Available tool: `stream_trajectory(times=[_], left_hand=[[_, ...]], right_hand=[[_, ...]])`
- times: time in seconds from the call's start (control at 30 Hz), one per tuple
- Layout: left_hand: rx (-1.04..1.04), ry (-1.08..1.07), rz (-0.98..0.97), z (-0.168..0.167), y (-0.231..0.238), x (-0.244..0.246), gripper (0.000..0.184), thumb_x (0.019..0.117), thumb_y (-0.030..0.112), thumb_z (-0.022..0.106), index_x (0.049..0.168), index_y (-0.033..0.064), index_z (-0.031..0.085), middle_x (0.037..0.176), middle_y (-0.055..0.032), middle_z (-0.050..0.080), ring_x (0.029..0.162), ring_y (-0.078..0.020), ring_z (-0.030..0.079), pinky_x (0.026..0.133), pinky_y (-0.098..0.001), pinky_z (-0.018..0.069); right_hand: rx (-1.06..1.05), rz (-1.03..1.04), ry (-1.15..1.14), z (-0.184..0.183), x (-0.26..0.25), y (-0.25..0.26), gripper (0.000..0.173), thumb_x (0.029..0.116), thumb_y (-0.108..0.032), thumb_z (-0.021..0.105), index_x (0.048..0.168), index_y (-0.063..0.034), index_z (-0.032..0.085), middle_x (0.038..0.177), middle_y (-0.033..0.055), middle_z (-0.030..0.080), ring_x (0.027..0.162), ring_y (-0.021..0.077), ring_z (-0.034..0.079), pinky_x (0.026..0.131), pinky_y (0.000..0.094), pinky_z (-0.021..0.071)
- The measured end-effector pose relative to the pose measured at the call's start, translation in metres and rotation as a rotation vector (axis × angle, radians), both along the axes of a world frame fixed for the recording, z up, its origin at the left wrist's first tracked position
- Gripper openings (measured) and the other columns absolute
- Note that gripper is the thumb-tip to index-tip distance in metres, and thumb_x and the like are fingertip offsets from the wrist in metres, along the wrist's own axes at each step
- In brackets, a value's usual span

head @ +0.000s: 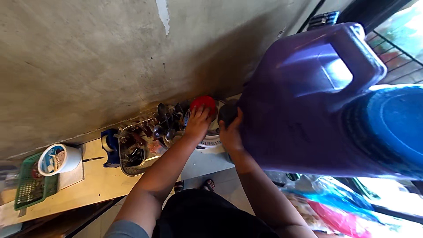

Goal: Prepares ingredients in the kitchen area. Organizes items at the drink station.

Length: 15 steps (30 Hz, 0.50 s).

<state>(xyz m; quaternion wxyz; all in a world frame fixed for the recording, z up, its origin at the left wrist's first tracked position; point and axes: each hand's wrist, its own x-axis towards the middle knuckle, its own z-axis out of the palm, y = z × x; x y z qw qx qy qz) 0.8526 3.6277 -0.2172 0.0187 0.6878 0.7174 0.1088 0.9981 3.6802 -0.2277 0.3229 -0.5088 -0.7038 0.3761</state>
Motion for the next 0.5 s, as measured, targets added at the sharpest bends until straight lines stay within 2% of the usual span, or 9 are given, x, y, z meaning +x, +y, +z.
stream_trajectory(times=[0.1,0.17,0.23,0.3,0.37,0.43,0.5], left_hand=[[0.016,-0.044,0.016,0.007,-0.003,0.006,0.050,0.0929,0.000,0.062,0.138,0.0220,0.065,0.164,-0.0022,0.039,0.157,-0.0302,0.022,0.128,-0.0561,0.0150],[0.042,-0.069,0.039,0.011,-0.014,0.009,0.051,0.0902,0.002,0.067,0.137,0.0224,0.066,0.166,-0.0037,0.036,0.158,-0.0300,0.020,0.128,-0.0552,0.0141],[0.097,-0.146,0.040,0.015,-0.034,0.018,0.050,0.0897,0.004,0.069,0.136,0.0218,0.067,0.164,-0.0079,0.038,0.156,-0.0319,0.023,0.128,-0.0541,0.0189],[0.211,-0.306,-0.021,0.015,-0.066,0.029,0.042,0.0925,0.002,0.065,0.131,0.0186,0.071,0.156,-0.0111,0.050,0.151,-0.0333,0.036,0.125,-0.0522,0.0278],[0.273,-0.462,-0.083,0.006,-0.110,0.043,0.033,0.0948,0.001,0.060,0.121,0.0124,0.076,0.141,-0.0125,0.063,0.136,-0.0303,0.055,0.115,-0.0466,0.0437],[0.176,-0.618,-0.051,-0.011,-0.161,0.057,0.026,0.0976,0.005,0.060,0.119,0.0074,0.075,0.127,-0.0116,0.071,0.119,-0.0247,0.067,0.103,-0.0424,0.0541],[-0.006,-0.836,0.100,-0.032,-0.215,0.067,0.023,0.1017,0.012,0.061,0.119,0.0037,0.073,0.114,-0.0111,0.075,0.107,-0.0210,0.072,0.098,-0.0414,0.0567]], right_hand=[[0.063,0.047,-0.057,-0.014,0.002,0.007,0.082,0.0971,-0.013,0.068,0.161,-0.0002,0.018,0.162,0.0268,0.033,0.148,0.0366,0.039,0.121,0.0501,0.0361],[0.092,0.084,-0.061,-0.016,0.000,0.006,0.086,0.0950,-0.011,0.070,0.161,0.0024,0.017,0.161,0.0297,0.032,0.149,0.0392,0.038,0.122,0.0496,0.0346],[0.120,0.112,-0.049,-0.014,0.003,0.004,0.095,0.0894,-0.013,0.076,0.160,0.0057,0.015,0.160,0.0333,0.030,0.150,0.0418,0.034,0.124,0.0485,0.0321],[0.203,0.141,-0.034,-0.007,0.006,0.000,0.100,0.0843,-0.016,0.080,0.158,0.0120,0.018,0.159,0.0396,0.027,0.150,0.0495,0.029,0.125,0.0520,0.0275],[0.275,0.171,-0.007,0.000,0.005,-0.008,0.097,0.0844,-0.021,0.080,0.155,0.0151,0.024,0.158,0.0422,0.024,0.151,0.0528,0.025,0.125,0.0523,0.0263],[0.353,0.193,0.027,0.004,0.001,-0.020,0.091,0.0856,-0.022,0.078,0.152,0.0162,0.029,0.157,0.0434,0.024,0.150,0.0540,0.024,0.125,0.0511,0.0267],[0.492,0.232,0.076,0.003,-0.001,-0.036,0.080,0.0884,-0.022,0.076,0.146,0.0173,0.037,0.152,0.0473,0.030,0.146,0.0595,0.026,0.124,0.0566,0.0261]])
